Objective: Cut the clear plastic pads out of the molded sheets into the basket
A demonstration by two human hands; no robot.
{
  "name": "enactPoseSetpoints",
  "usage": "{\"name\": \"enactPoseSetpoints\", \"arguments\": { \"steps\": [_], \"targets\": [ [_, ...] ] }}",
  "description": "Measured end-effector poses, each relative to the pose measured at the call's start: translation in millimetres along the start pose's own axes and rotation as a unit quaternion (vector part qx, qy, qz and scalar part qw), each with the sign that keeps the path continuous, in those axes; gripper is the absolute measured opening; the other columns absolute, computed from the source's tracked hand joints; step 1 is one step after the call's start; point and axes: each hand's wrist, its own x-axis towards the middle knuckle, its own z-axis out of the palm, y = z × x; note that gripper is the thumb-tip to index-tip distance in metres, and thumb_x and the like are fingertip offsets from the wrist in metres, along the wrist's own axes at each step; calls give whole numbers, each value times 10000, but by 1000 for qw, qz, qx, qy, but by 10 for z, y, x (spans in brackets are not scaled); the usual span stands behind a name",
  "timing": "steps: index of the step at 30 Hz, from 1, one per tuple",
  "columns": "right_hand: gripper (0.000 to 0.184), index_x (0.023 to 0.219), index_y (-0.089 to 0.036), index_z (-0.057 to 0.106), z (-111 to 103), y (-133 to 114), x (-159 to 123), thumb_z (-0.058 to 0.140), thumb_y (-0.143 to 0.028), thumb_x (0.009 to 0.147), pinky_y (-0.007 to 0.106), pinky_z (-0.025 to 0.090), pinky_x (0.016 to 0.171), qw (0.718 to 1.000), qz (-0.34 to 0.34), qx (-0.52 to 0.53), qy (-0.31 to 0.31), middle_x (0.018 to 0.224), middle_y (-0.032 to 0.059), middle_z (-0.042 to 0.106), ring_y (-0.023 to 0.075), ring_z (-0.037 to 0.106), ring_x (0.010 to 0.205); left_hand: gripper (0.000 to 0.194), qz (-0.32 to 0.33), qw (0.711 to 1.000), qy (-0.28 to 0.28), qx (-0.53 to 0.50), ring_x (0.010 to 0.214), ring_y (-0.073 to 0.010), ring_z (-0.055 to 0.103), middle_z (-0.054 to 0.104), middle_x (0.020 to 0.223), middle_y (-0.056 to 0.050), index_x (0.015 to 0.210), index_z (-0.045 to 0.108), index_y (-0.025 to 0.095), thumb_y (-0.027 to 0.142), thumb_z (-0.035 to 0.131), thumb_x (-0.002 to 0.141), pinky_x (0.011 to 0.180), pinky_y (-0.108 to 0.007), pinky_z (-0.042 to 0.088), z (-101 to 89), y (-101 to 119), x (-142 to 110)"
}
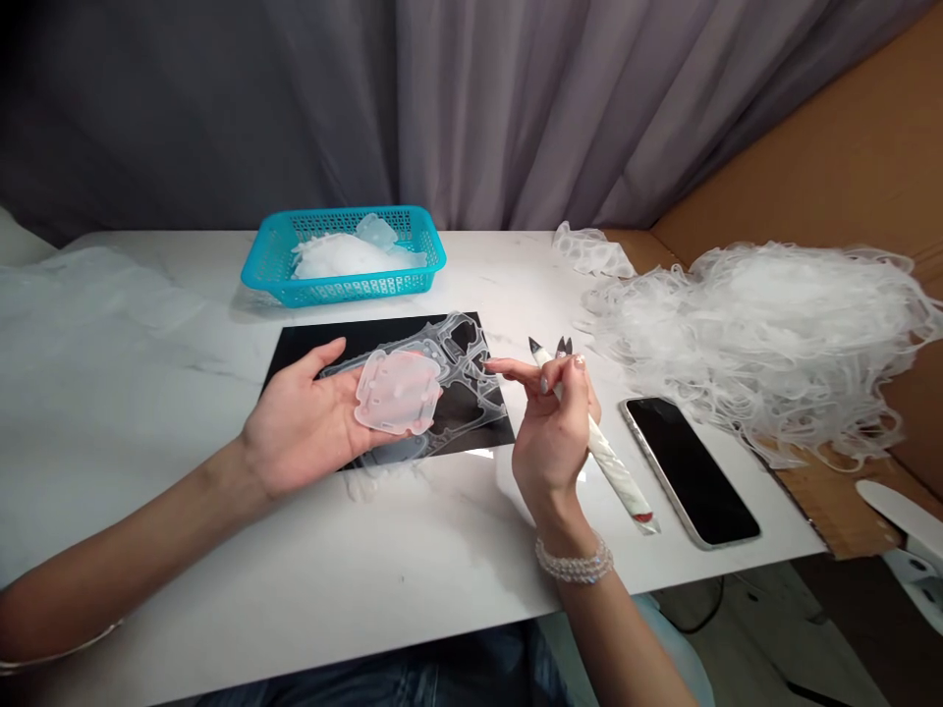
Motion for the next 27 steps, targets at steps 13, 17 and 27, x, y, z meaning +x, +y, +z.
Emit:
{"name": "enactPoseSetpoints", "arguments": {
  "steps": [13,17,27],
  "targets": [
    [254,875,-258,491,-29,54,-23,430,-485,971,343,467,783,999,37,-29,4,674,-3,706,205,722,756,353,205,964,45,162,1247,-329,595,670,1288,-160,1210,646,73,166,561,880,993,-456,537,79,127,34],
    [235,934,-259,508,4,98,-28,424,-476,966,322,465,728,998,57,-38,-6,671,1,710,189,706,719,392,537,759,101,354,1335,-236,499,643,1344,1,1334,569,112,161,538,946,1111,-311,392,179,643,269],
    [240,993,-224,612,-14,241,24,627,-440,889,289,529,631,991,90,-91,-31,773,-9,617,173,664,778,617,371,653,-8,661,1511,-286,235,362,1593,-101,1421,543,164,182,682,820,1248,-397,41,-555,590,499]
  ]
}}
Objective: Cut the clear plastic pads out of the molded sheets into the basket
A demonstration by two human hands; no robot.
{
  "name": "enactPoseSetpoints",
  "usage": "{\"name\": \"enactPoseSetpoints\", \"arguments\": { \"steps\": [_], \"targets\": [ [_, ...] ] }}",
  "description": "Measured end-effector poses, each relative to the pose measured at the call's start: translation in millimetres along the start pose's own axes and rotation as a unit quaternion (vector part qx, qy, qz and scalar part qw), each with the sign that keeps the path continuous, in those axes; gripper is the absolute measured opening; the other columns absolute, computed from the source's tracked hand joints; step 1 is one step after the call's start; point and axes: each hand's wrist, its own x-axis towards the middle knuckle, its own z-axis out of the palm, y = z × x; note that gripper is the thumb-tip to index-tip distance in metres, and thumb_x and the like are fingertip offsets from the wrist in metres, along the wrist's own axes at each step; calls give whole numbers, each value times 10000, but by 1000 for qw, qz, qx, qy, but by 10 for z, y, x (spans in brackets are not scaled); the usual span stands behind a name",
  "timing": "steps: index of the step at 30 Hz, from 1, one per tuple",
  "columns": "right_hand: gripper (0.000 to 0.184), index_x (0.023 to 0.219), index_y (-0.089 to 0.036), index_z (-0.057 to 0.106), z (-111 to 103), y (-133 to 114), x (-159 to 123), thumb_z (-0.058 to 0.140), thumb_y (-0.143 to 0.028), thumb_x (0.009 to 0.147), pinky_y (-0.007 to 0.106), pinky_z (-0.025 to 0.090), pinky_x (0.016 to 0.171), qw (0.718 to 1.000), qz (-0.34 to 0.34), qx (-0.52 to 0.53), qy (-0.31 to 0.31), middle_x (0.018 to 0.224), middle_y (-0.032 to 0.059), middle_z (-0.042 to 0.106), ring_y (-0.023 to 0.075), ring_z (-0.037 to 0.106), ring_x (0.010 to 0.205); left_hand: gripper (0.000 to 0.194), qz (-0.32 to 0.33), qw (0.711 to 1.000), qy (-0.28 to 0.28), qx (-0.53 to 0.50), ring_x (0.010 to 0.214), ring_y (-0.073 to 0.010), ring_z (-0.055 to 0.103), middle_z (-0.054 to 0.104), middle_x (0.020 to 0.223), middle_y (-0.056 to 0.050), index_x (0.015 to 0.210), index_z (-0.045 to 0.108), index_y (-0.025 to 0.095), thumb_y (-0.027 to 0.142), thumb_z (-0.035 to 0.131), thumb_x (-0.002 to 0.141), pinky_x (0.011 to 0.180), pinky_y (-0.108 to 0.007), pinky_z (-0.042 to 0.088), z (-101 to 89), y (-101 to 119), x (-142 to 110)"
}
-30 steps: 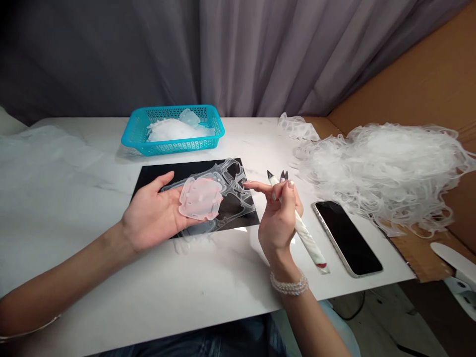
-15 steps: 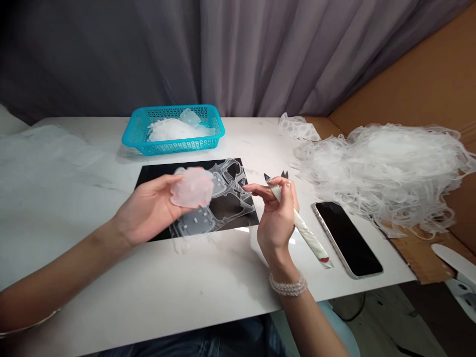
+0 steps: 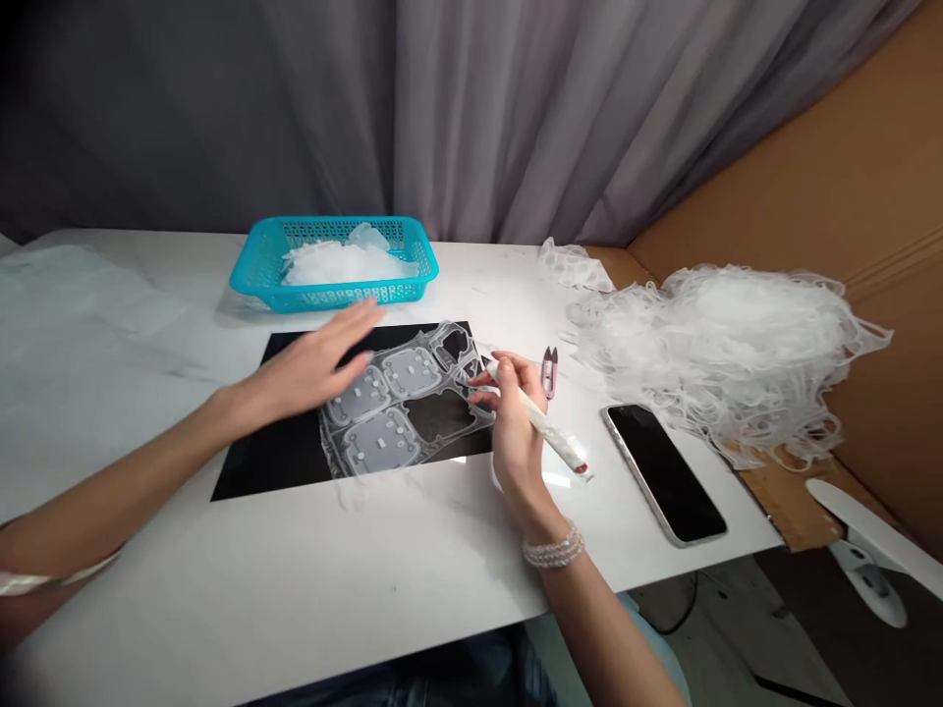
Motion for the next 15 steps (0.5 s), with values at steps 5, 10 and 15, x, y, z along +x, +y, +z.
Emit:
{"name": "enactPoseSetpoints", "arguments": {
  "steps": [5,10,15],
  "targets": [
    [254,1036,-188,645,145,-25,-16,649,-404,903,367,563,808,990,-26,-112,-85,920,53,713,196,702,859,483,-2,981,-96,167,1491,-293,291,402,1570,-125,1435,524,172,285,494,967,1234,-484,162,179,-136,-674],
    [257,1051,-203,706,397,-14,-103,663,-409,903,327,539,745,935,-30,-266,-235,970,56,749,202,694,859,498,27,893,-86,440,1427,-400,379,448,1498,-263,1449,475,49,273,389,1013,1150,-562,338,372,71,-928],
    [246,1097,-220,742,495,-6,-190,608,-369,954,313,529,726,862,-78,-360,-347,994,48,753,184,690,808,476,21,858,-51,511,1361,-436,453,554,1389,-266,1364,560,55,331,400,1011,1089,-632,379,461,268,-1071]
  ]
}}
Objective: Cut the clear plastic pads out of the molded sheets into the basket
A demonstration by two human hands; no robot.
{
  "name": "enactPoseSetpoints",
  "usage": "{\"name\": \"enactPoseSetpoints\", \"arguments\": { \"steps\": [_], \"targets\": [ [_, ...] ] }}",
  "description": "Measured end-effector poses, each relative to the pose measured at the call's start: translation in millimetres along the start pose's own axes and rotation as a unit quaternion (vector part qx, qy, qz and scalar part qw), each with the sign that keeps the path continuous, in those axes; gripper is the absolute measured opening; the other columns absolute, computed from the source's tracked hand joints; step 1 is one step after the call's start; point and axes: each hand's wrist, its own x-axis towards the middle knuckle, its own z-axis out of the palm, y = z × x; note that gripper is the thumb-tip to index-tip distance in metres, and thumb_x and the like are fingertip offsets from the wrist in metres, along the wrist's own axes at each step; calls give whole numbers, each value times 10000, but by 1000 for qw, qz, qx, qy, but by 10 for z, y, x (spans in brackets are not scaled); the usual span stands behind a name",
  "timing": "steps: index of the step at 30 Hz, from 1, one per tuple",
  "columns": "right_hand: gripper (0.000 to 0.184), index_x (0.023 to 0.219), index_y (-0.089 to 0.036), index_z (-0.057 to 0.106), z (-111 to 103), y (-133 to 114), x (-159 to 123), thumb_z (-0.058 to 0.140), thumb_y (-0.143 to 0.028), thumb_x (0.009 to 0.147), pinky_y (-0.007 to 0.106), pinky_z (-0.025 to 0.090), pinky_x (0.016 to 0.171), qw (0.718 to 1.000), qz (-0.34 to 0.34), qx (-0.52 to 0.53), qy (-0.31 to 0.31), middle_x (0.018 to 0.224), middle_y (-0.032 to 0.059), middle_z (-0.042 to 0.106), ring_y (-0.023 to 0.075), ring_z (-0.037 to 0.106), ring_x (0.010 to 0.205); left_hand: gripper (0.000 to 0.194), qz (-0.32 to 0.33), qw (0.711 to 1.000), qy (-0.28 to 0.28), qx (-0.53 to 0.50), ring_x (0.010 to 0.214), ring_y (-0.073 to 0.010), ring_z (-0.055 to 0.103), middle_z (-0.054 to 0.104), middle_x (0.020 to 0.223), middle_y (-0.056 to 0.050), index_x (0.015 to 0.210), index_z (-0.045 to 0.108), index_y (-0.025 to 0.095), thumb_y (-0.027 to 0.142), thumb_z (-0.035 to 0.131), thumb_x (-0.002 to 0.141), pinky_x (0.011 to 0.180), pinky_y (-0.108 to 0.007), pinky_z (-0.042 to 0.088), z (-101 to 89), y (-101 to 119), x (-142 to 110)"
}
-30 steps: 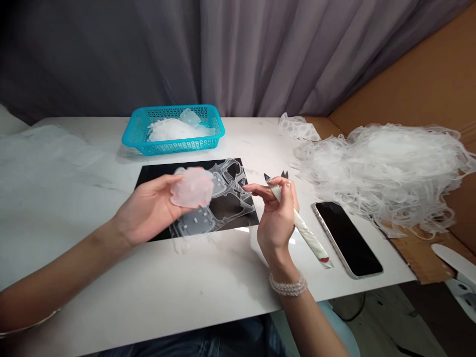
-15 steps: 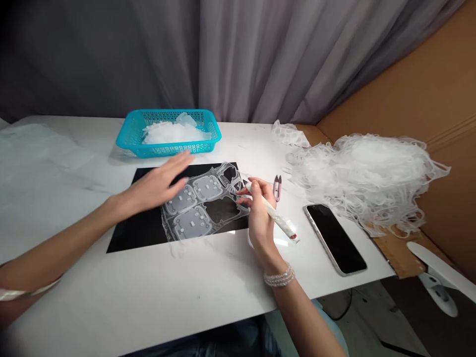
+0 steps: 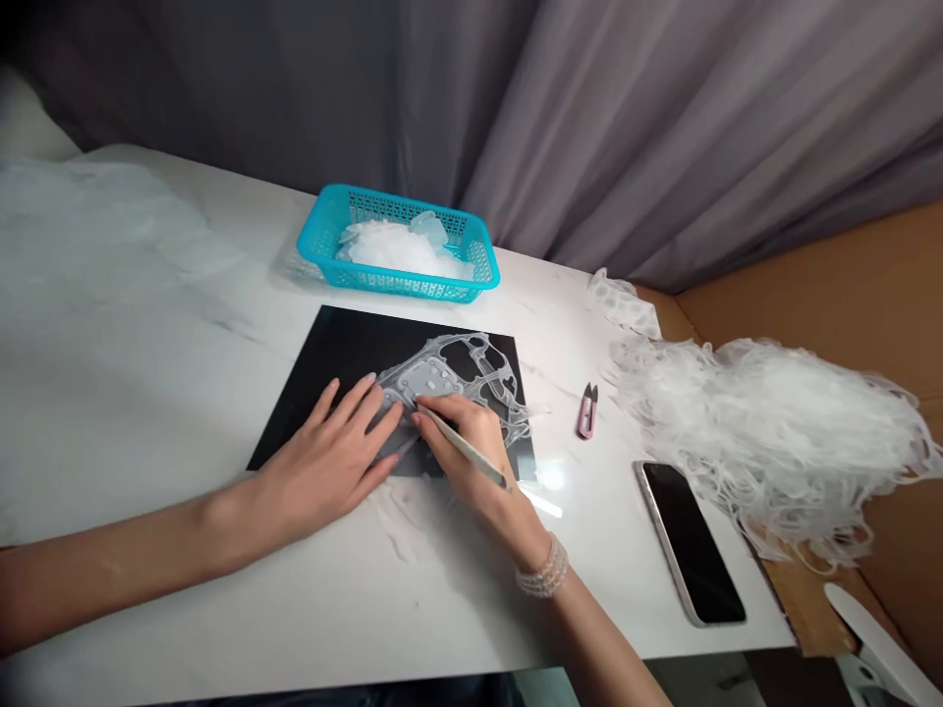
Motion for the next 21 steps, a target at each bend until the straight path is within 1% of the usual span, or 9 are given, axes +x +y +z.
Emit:
{"name": "enactPoseSetpoints", "arguments": {
  "steps": [2,4,7,10,14,16,18,19,21],
  "targets": [
    [229,1085,-215,748,10,-12,-7,595,-336,965,307,533,720,999,-24,-27,-7,951,45,745,176,687,785,481,17,1000,11,-5,1377,-398,445,550,1411,-236,1348,571,50,343,378,1019,1112,-594,378,-6,-9,-21],
    [215,1085,-199,747,21,-17,-3,599,-295,963,304,546,747,998,-49,-48,-10,953,52,738,176,693,799,494,35,999,22,-11,1355,-350,482,543,1429,-222,1356,557,23,335,361,1026,1124,-520,397,12,-31,-27],
    [206,1090,-167,744,49,-19,34,612,-239,950,304,565,810,994,-75,-73,-16,1017,79,735,189,712,862,500,43,998,37,-10,1308,-329,535,567,1406,-226,1357,551,-1,331,370,1028,1106,-460,428,53,-41,-28],
    [212,1103,-164,735,75,-11,90,589,-207,956,310,579,841,990,-98,-95,-26,1048,95,730,199,720,907,501,43,998,41,-8,1310,-341,534,570,1401,-232,1351,557,-5,332,371,1031,1096,-461,434,77,-27,-33],
    [220,1072,-191,738,74,42,114,556,-164,950,336,597,828,982,-145,-120,-29,1024,98,730,210,715,919,518,36,999,25,-15,1335,-351,508,549,1417,-246,1369,535,-23,333,367,1032,1110,-473,415,73,-15,-43],
    [262,942,-196,753,67,79,86,514,-90,919,340,603,790,977,-169,-132,-12,971,92,727,211,706,898,529,32,999,20,-17,1339,-357,502,543,1419,-257,1386,513,-30,333,366,1030,1111,-483,411,64,-11,-45],
    [338,777,-192,732,74,103,45,460,-12,866,328,602,743,974,-176,-139,14,909,84,714,202,695,864,528,34,999,18,-16,1340,-364,499,542,1416,-261,1393,504,-27,329,367,1028,1106,-490,412,57,-5,-46],
    [359,733,-188,715,85,107,23,439,10,849,323,600,730,974,-177,-141,25,894,84,708,198,689,853,524,35,999,19,-15,1339,-367,498,543,1415,-262,1391,506,-25,325,366,1027,1105,-494,412,54,-2,-47],
    [358,757,-175,707,116,99,-23,424,20,857,326,597,734,972,-182,-145,37,901,90,707,196,681,856,515,34,999,21,-15,1338,-371,499,544,1412,-263,1384,512,-24,314,359,1027,1103,-502,411,53,6,-50]
  ]
}}
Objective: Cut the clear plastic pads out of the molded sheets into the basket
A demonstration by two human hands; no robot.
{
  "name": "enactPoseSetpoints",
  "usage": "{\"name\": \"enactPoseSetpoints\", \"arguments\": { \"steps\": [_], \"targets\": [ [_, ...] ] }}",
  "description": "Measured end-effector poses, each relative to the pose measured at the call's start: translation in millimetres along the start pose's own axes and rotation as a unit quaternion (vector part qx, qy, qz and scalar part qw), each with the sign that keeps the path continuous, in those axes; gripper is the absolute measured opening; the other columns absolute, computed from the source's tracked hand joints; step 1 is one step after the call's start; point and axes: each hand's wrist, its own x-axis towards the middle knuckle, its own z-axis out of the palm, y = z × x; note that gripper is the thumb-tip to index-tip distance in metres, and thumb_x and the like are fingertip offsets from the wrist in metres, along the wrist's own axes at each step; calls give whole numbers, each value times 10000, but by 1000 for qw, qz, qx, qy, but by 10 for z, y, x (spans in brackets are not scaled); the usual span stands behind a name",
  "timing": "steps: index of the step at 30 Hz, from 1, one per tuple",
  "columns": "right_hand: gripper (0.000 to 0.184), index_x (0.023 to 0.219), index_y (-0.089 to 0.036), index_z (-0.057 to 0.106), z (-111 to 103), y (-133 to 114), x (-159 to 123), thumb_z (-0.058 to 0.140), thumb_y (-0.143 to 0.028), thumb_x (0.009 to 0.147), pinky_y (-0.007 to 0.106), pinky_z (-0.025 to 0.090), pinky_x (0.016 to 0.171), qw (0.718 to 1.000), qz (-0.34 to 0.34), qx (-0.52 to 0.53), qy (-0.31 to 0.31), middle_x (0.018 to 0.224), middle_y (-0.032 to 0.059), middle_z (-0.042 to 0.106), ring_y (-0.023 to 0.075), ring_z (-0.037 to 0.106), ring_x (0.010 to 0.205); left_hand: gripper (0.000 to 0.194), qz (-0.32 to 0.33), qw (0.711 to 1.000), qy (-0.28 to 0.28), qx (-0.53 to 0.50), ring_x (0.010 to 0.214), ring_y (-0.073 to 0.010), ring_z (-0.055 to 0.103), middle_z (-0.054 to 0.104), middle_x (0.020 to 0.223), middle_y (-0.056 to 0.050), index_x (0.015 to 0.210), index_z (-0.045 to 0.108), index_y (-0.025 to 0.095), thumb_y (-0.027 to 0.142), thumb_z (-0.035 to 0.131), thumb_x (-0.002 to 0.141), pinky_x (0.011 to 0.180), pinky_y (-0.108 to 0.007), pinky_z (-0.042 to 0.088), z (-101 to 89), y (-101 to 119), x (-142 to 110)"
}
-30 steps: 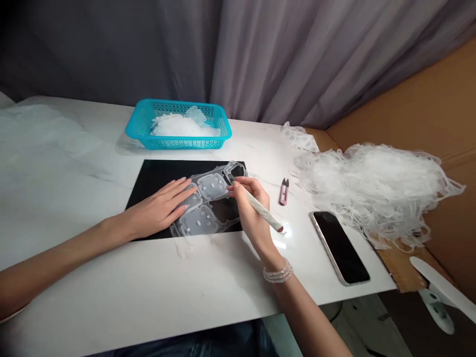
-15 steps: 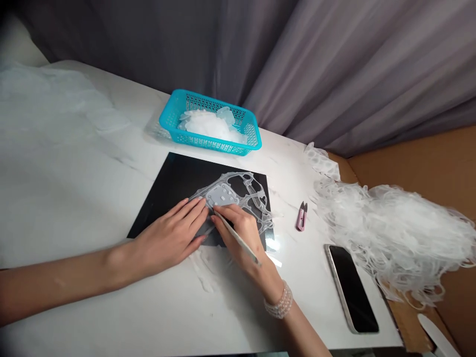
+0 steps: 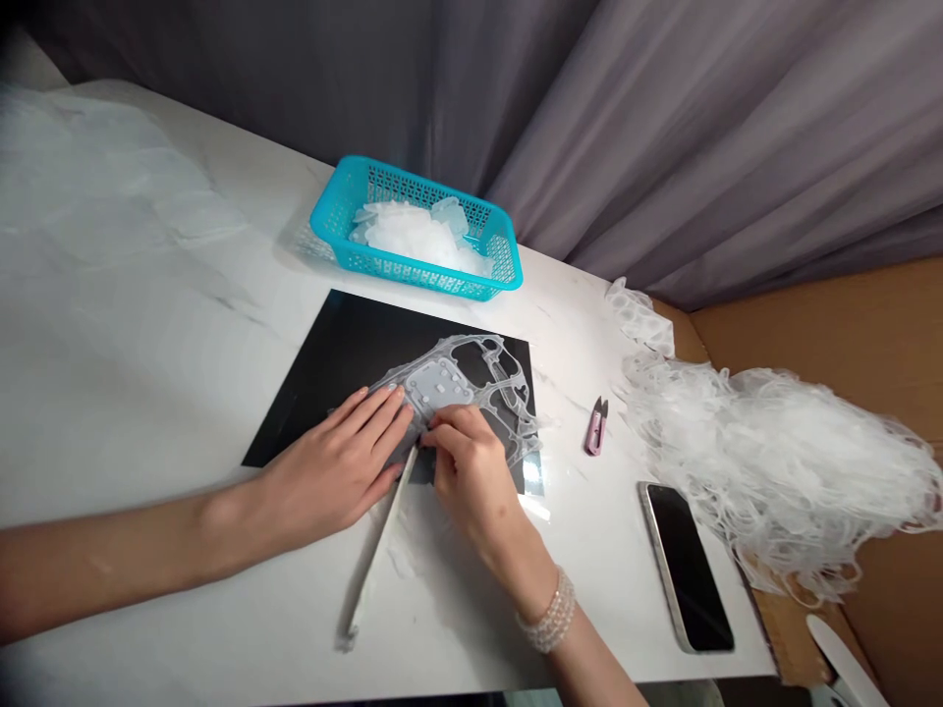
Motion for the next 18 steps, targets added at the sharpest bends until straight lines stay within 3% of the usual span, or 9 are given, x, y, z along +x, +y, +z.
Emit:
{"name": "enactPoseSetpoints", "arguments": {
  "steps": [5,7,9,12,18],
  "targets": [
    [294,1027,-141,671,-55,-110,-166,448,17,920,353,568,809,995,-16,-56,75,966,115,693,199,655,916,528,-6,1000,-10,-11,1354,-369,484,525,1430,-269,1402,490,-27,315,323,1036,1106,-507,406,14,2,-9],
    [326,1149,-118,628,-141,-157,-254,460,35,916,348,548,798,994,-67,-78,34,997,129,677,206,634,942,527,-6,1000,-10,-17,1360,-369,477,519,1437,-268,1398,495,-24,316,321,1036,1110,-507,402,17,-2,-9],
    [338,1205,-98,604,-219,-205,-314,457,26,928,348,521,748,982,-145,-111,-51,991,133,673,212,613,912,522,-6,1000,-9,-22,1364,-368,472,513,1444,-263,1393,502,-22,315,329,1033,1118,-505,393,15,-6,-8],
    [263,1141,-82,636,-256,-259,-302,451,-24,963,351,469,670,946,-238,-178,-125,874,104,676,206,576,795,519,-6,1000,-9,-23,1365,-365,471,508,1451,-259,1399,494,-25,305,340,1030,1126,-496,386,7,-7,-5],
    [215,897,-160,672,-286,-257,-91,493,-53,950,342,399,570,897,-330,-254,-147,713,53,647,177,489,639,519,-2,1000,-2,-8,1348,-367,491,520,1433,-272,1390,498,-36,297,318,1036,1112,-501,397,16,-6,-7]
  ]
}}
